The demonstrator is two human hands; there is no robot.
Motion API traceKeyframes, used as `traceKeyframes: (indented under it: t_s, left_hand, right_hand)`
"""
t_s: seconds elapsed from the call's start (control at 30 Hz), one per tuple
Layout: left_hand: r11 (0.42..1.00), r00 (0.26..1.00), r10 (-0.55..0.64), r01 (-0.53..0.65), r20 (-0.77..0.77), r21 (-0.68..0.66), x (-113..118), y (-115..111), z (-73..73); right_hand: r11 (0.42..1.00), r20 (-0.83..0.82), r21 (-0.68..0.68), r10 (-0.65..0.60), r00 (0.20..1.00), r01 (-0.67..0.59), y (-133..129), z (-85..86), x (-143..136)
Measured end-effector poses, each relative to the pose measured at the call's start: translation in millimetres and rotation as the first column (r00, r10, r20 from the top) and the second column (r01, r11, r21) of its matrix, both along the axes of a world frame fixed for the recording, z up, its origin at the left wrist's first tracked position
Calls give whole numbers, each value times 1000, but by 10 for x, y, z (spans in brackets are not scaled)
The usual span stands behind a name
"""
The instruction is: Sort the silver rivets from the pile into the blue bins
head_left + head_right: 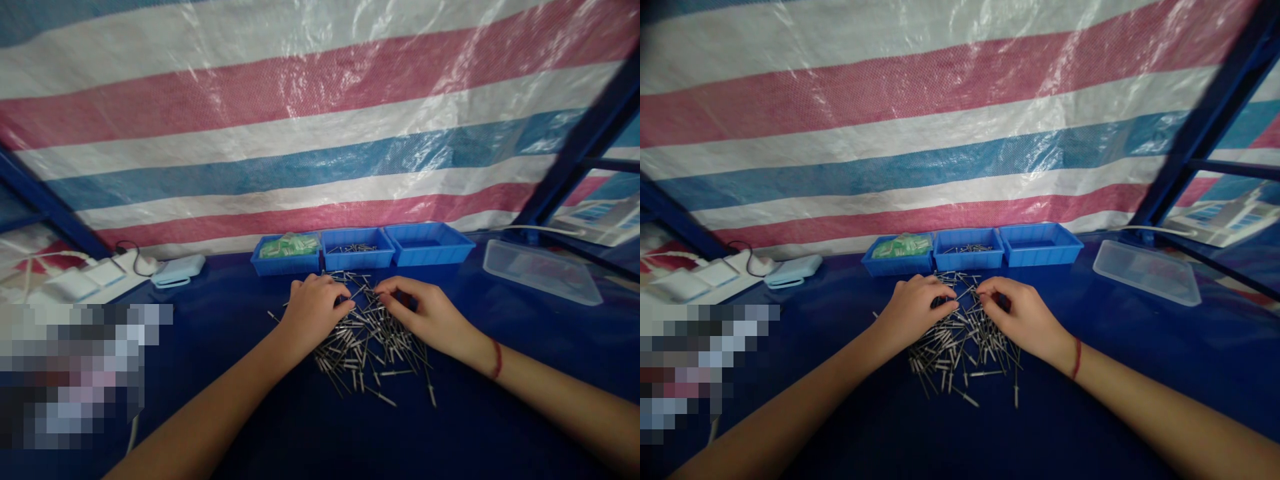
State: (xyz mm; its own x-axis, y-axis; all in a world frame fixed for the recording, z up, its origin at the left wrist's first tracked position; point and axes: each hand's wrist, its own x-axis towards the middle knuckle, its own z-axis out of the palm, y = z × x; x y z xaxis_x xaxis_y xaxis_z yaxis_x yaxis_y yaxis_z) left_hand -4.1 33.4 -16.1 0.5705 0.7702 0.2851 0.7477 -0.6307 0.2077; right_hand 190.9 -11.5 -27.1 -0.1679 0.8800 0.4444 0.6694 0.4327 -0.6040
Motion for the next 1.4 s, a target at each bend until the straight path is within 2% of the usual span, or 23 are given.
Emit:
traceKeyframes:
  t_s: [0.33,0.67,0.9,1.07,1.17,1.27,1.4]
  left_hand:
    - [992,999,-45,45,2,115,29,-29,-41]
    - [991,996,-43,53,-80,126,45,-35,8]
    - [1000,999,29,-29,45,6,17,17,-33]
    - [992,992,123,-122,6,-11,37,2,-19]
    - [982,984,176,-176,-8,-73,38,8,2]
    - [970,980,198,-196,-1,-145,28,23,0]
    - [972,979,205,-202,14,-123,33,22,-57]
  right_hand:
    - [1000,-5,-2,1,1000,-1,-2,-8,2]
    - [1000,-23,-27,14,1000,-14,-7,5,-4]
    - [999,-22,-43,9,1000,-10,-13,7,-7]
    - [999,-30,-50,11,1000,-12,-17,10,-9]
    - [999,-38,-54,8,999,-10,-21,8,-11]
    - [998,-43,-60,7,999,-10,-23,3,-11]
    - [998,-48,-60,9,999,-12,-17,-5,-5]
